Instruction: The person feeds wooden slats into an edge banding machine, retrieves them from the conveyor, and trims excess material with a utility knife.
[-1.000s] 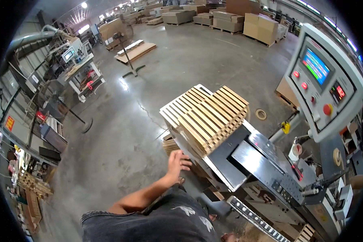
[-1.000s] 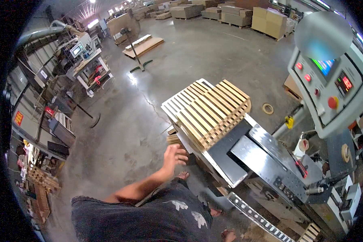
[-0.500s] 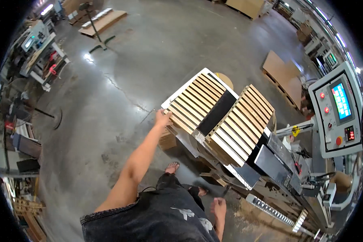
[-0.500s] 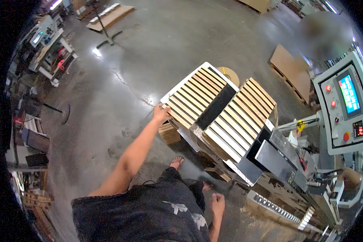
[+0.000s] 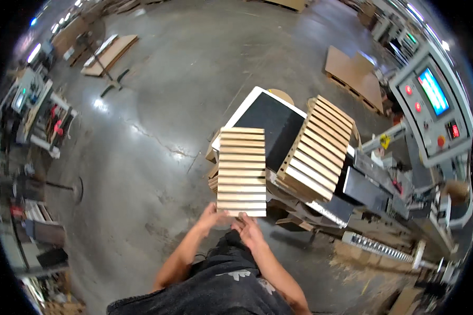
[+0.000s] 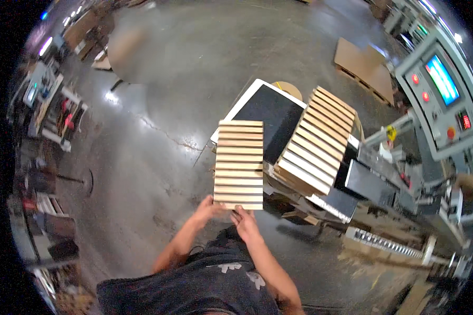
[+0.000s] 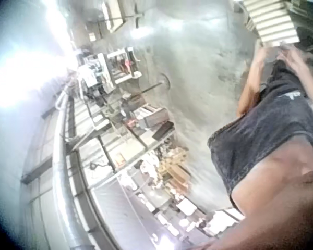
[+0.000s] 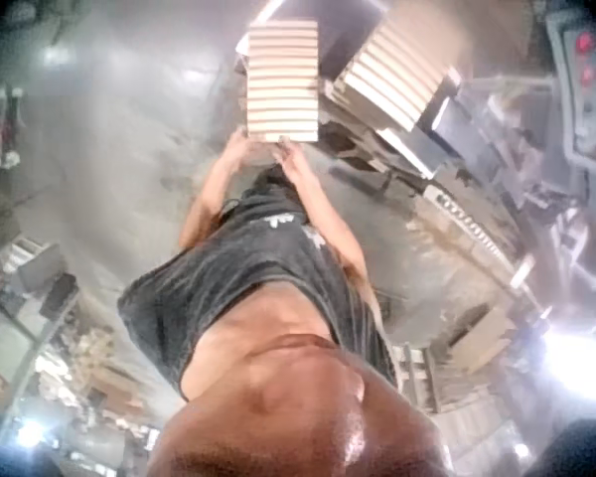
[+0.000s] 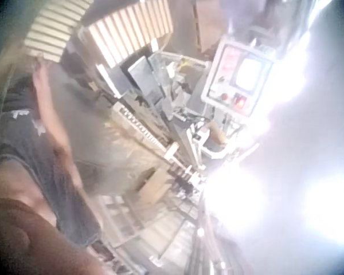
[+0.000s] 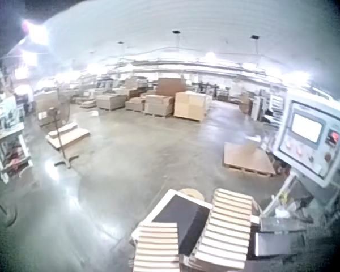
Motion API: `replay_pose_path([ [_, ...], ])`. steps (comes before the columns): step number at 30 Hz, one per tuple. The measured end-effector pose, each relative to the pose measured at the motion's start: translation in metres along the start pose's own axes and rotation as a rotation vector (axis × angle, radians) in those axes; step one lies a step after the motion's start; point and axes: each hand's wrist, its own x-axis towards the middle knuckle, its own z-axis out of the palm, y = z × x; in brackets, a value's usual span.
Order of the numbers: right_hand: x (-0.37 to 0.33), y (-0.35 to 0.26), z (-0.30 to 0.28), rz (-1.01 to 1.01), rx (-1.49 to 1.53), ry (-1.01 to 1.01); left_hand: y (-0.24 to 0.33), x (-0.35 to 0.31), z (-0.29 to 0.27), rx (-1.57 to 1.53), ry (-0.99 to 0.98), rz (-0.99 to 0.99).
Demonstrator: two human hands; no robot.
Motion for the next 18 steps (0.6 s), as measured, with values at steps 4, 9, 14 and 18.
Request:
replay_pose_path([
  [4,-0.043,0.0,-0.025,-0.168,0.039,0.003,-0.02,-0.024,0.012,-0.151,-0.072,-0.153],
  [9,-0.16,0.004,-0.05,-0.495,-0.465,0.018,-0.019,0.005,0.029,-0.644,-0.164,-0.184],
  [14,-0.276,0.053,-0.055,-1.131,-0.781,0.357,-0.045,-0.036,0.08,-0.862,-1.082,-0.213],
  [18,-0.318,0.077,-0.079,-1.546,-0.77,0.667,-0.041,-0.066,0.139,-1.053,-1.181,-0.186],
])
